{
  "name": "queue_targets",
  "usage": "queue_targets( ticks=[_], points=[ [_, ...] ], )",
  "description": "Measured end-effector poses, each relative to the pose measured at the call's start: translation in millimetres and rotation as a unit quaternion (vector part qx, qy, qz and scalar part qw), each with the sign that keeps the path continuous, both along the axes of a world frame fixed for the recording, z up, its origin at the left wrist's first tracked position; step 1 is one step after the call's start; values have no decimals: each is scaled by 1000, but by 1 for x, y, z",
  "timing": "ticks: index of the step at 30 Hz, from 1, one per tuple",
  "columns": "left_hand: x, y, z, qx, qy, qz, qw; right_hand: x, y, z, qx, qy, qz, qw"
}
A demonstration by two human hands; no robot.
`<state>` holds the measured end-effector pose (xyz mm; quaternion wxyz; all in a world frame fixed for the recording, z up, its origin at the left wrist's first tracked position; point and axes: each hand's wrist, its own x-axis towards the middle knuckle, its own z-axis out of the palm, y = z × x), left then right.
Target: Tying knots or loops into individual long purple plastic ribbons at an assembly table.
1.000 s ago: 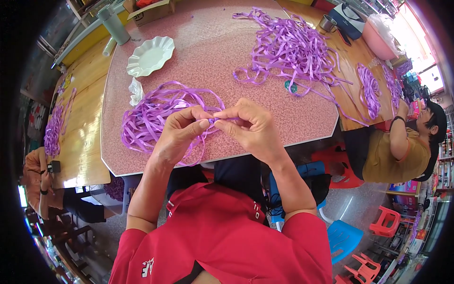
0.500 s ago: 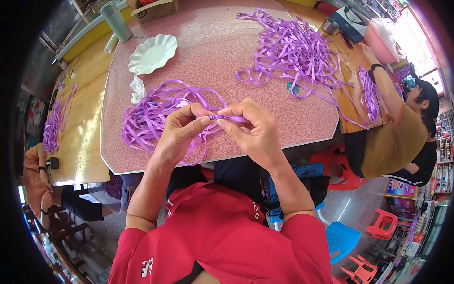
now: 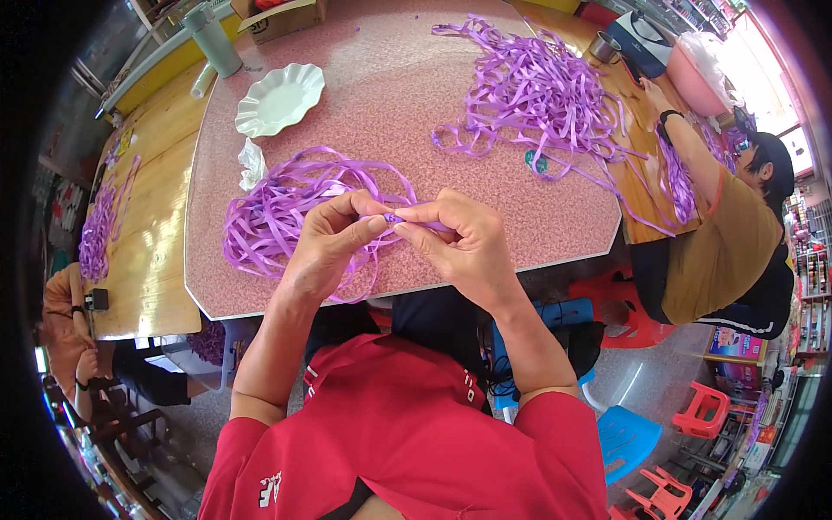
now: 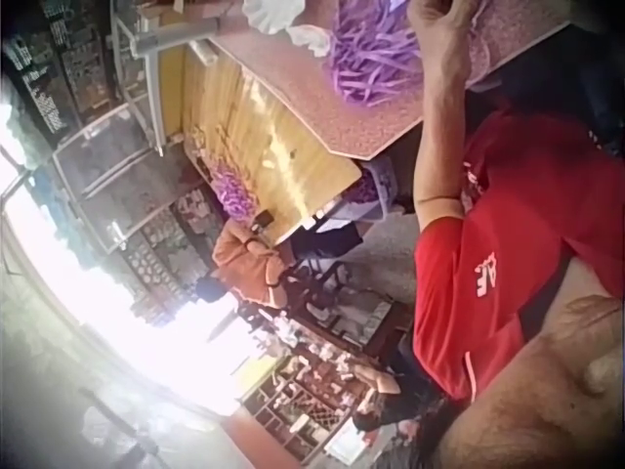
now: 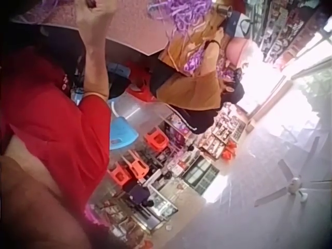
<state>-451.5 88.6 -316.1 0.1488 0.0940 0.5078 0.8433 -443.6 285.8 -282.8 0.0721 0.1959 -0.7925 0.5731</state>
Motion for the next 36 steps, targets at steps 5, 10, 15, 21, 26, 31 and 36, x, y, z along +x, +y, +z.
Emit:
queue_targets(
  ticks=[5,10,15,21,26,31,36],
  points=[
    [2,0,2,-39,20,8,999,0,-1,0,-12,1,-5,1000],
    [4,0,6,-77,56,15,995,0,1,1,-16,-5,2,1000],
    [6,1,7,-93,55,5,994,0,2,2,-9,3,1,1000],
    [12,7,10,-51,28,27,998,1,1,-2,13,50,-4,999],
    [11,10,-4,61,-40,29,997,0,-8,-5,5,137,-29,990],
    [12,11,-1,113,-65,18,991,-2,-6,-5,13,175,-7,984],
    [13,9,5,34,6,42,999,-8,1,-4,65,235,11,970]
  ],
)
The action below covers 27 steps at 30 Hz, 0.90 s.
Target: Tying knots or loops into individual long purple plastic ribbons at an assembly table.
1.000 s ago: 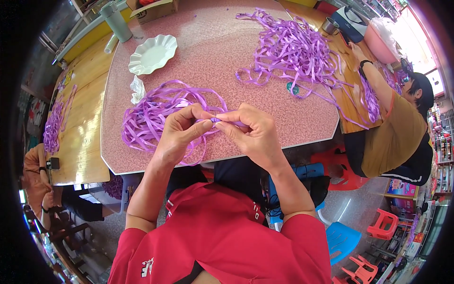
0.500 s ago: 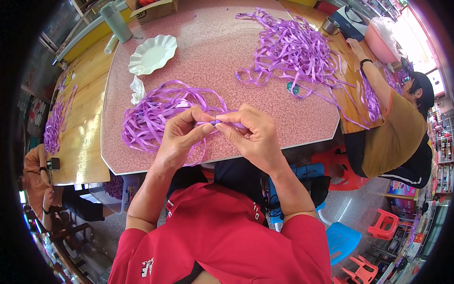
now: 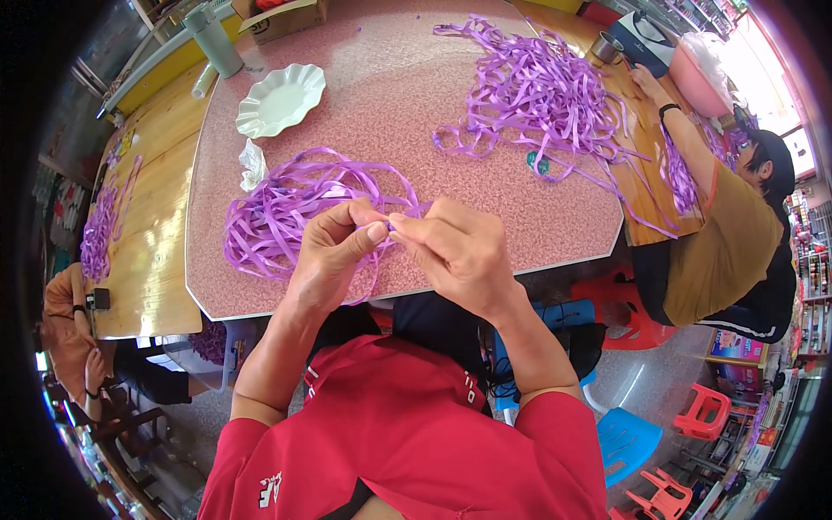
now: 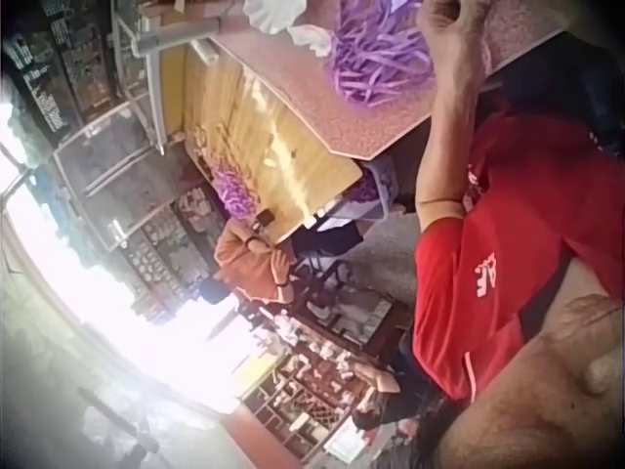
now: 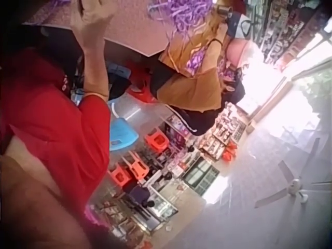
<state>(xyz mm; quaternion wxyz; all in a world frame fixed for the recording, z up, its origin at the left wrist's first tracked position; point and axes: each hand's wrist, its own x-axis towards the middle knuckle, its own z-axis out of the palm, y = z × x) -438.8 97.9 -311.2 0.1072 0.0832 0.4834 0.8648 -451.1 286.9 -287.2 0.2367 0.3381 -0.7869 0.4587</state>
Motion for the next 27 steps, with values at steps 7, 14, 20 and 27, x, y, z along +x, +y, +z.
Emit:
queue_targets(
  ticks=[7,14,20,27],
  points=[
    [1,0,-3,-3,-6,9,1000,-10,2,7,92,119,39,988],
    [-8,-10,-4,25,-97,-42,994,-25,-2,-5,64,82,54,993],
    [-3,-4,3,-40,-23,-37,998,-16,-1,-8,-23,-35,53,998],
    [-2,4,-9,-163,135,-19,977,-8,-1,-4,-50,-62,34,996]
  ],
)
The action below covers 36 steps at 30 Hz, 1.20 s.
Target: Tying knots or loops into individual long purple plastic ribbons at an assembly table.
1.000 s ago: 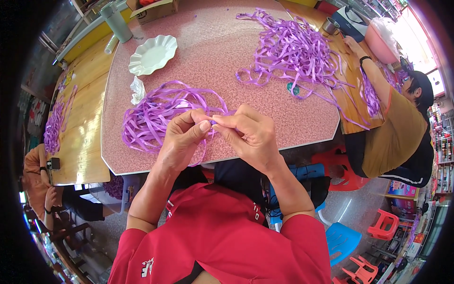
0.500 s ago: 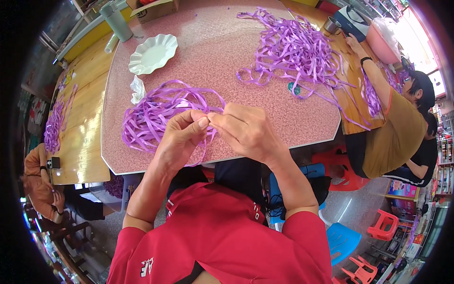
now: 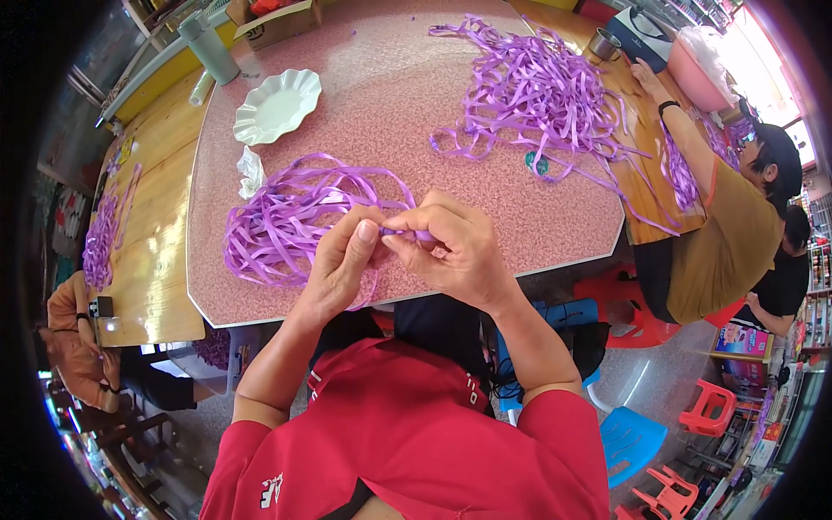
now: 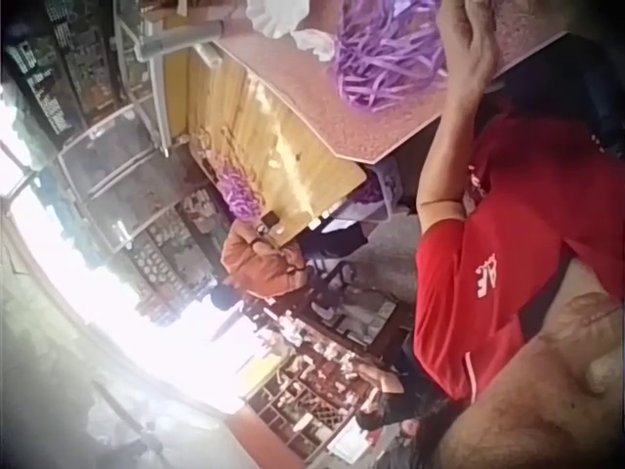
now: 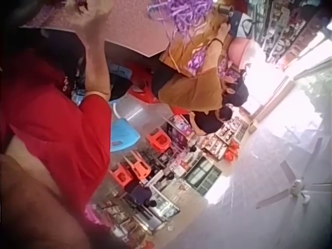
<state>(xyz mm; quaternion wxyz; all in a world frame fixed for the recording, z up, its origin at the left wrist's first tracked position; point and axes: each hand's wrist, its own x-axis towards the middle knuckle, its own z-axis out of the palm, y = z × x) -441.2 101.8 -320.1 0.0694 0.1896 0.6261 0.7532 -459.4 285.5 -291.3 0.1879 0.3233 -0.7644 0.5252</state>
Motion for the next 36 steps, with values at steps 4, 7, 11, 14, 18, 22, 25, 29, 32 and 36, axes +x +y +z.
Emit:
queue_targets(
  ticks=[4,7,11,14,18,22,25,29,32,36],
  points=[
    [-1,3,6,-41,109,35,993,1,4,6,15,50,39,998],
    [1,6,13,-119,169,79,975,1,6,12,58,140,26,988],
    [6,17,15,-42,86,81,992,-4,4,11,60,186,24,980],
    [-2,20,17,31,-39,48,998,-6,0,1,29,140,-20,990],
    [-10,22,3,121,-128,14,984,-5,3,-1,46,81,-48,994],
    [-9,19,-2,144,-159,30,976,1,4,9,-24,-83,0,996],
    [-11,15,3,147,-151,-3,978,0,13,5,-41,-130,6,991],
    [-10,9,12,83,-132,-12,988,-2,21,1,-66,-178,26,982],
    [-11,3,13,31,-114,-17,993,-3,22,0,-47,-159,33,986],
    [-10,-3,23,-15,-96,31,995,-5,26,-3,-56,-198,41,978]
  ],
)
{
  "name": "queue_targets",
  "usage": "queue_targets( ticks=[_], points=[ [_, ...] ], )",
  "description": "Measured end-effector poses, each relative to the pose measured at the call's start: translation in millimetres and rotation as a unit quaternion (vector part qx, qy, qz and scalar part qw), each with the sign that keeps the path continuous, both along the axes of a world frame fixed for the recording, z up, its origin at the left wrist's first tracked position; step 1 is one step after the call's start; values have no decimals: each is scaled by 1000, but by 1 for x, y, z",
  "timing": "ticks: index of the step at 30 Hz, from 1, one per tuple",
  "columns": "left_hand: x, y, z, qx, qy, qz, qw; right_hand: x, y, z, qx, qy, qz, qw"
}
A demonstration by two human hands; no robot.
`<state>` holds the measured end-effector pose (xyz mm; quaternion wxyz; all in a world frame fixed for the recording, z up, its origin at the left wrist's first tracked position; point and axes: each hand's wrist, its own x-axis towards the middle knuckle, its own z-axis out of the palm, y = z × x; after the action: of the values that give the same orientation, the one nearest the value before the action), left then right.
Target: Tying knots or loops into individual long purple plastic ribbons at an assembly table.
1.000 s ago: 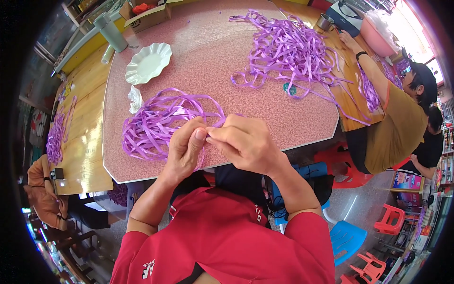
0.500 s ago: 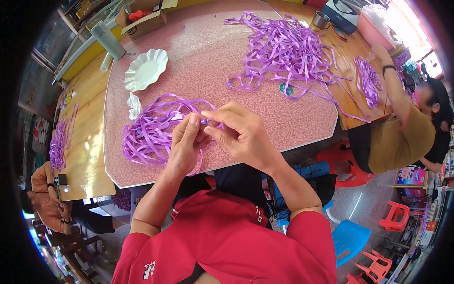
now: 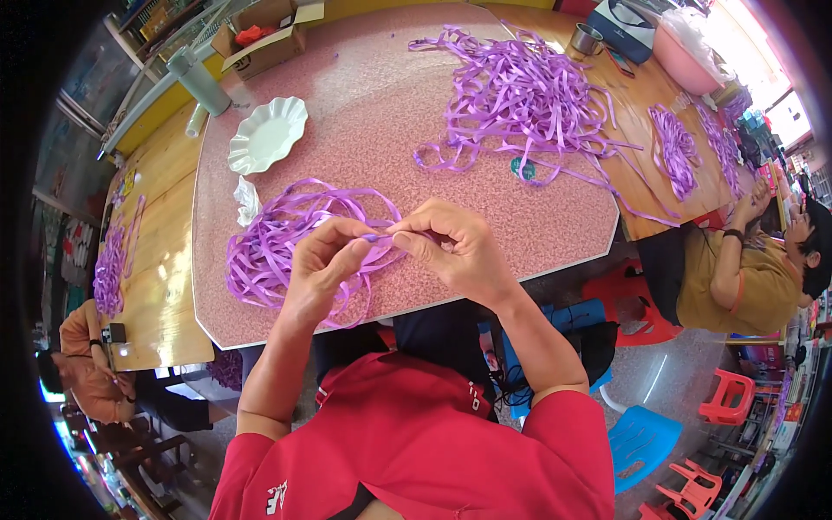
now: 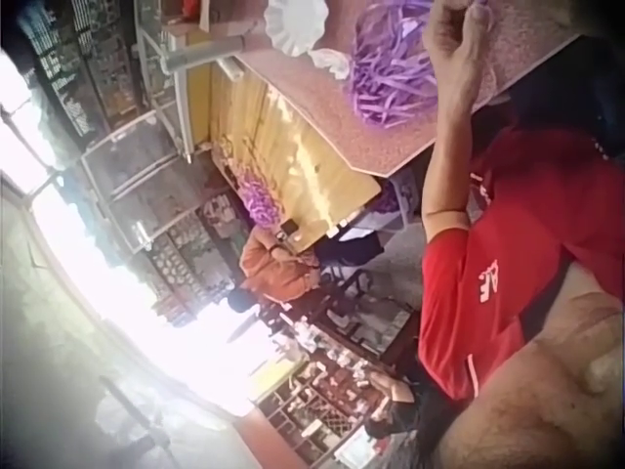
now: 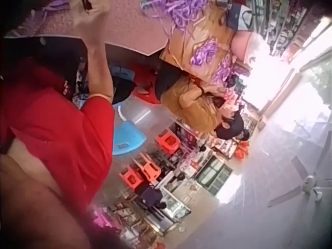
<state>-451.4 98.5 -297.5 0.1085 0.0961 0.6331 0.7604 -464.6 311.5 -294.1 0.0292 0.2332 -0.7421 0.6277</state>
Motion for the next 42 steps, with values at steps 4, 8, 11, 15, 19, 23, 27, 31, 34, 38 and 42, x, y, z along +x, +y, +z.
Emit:
queue_targets(
  ticks=[4,8,11,15,19,23,27,31,34,38,42],
  points=[
    [-3,-24,-3,-64,71,80,992,-27,21,-18,9,9,-55,998],
    [-9,-69,-4,-180,141,217,949,-75,67,-46,129,57,-230,963],
    [-13,-107,-6,-471,192,251,824,-97,82,-45,255,128,-214,934],
    [-9,-105,-15,-558,268,292,729,-111,68,-47,322,152,-89,930],
    [-11,-75,-17,-491,276,280,777,-117,30,-56,378,253,-123,882],
    [-17,-45,-15,-415,318,216,824,-138,21,-55,403,309,-173,844],
    [-24,-27,-7,-306,303,106,896,-137,22,3,-1,-46,-151,987],
    [-34,3,7,-232,310,100,917,-110,20,48,-211,-86,-20,974],
    [-56,25,15,-199,377,210,880,-83,21,64,-71,-71,42,994],
    [-73,36,12,-178,378,136,898,-59,23,78,0,-106,67,992],
    [-63,27,-1,-9,102,-140,985,-62,47,75,12,-26,-4,1000]
  ],
)
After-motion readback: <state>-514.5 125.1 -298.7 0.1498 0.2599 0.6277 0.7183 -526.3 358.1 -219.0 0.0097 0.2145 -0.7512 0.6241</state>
